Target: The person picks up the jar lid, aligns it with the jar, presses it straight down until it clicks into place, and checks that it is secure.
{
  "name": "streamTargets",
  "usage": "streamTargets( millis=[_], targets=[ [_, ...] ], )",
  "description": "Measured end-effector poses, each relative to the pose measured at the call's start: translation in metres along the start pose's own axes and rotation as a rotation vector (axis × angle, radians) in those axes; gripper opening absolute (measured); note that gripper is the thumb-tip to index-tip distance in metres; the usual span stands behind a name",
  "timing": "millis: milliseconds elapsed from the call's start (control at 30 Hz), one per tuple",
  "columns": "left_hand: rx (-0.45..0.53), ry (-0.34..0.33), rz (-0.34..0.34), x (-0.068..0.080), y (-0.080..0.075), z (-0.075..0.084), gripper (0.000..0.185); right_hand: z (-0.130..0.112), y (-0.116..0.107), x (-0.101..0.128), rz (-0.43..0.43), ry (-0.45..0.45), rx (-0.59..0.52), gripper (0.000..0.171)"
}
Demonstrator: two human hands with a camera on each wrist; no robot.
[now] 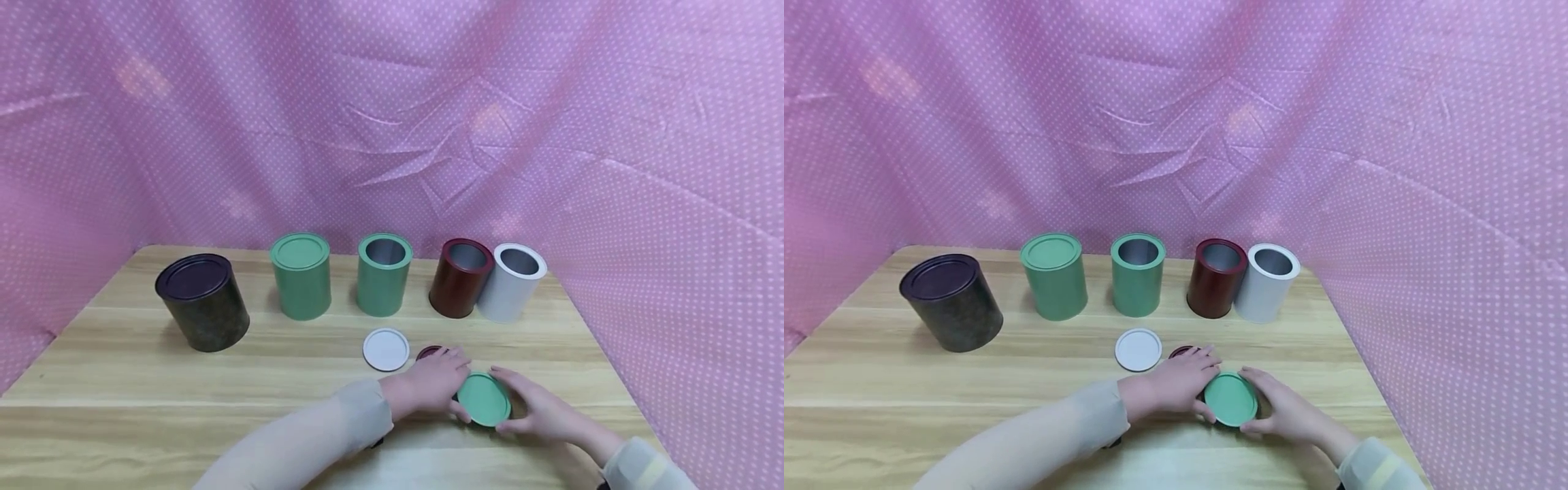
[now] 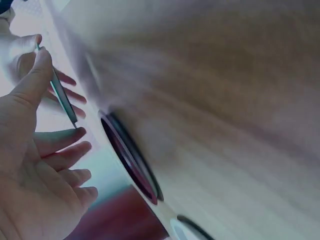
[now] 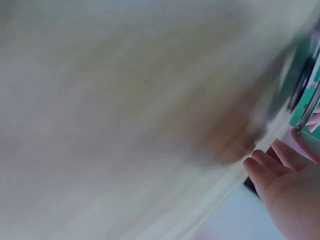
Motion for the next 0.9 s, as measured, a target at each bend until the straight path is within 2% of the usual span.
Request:
streamTargets(
  millis=[333, 500, 667, 900],
  targets=[
    [0.227, -0.030, 0.073, 0.008, -0.016, -0.018, 0.081, -0.007, -0.016, -0.009, 0.118, -0.015, 0.009, 0.081],
    [0.279, -0.039, 0.098, 0.017, -0.026, -0.028, 0.079, -0.008, -0.017, -0.019, 0.120, -0.010, -0.021, 0.078],
    [0.338, -0.036, 0.127, 0.023, -0.036, -0.037, 0.080, -0.013, -0.020, -0.029, 0.124, -0.044, -0.046, 0.076],
    [0.476, -0.004, 0.188, 0.029, -0.046, -0.050, 0.074, -0.013, -0.025, -0.040, 0.094, -0.004, -0.192, 0.078]
  ],
)
Point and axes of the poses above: each hand's wrist, its own x-axis away from the middle knuckle, its own y-axis out of the palm, z = x × y, the point moved 7 cm from there along -x, towards the middle knuckle
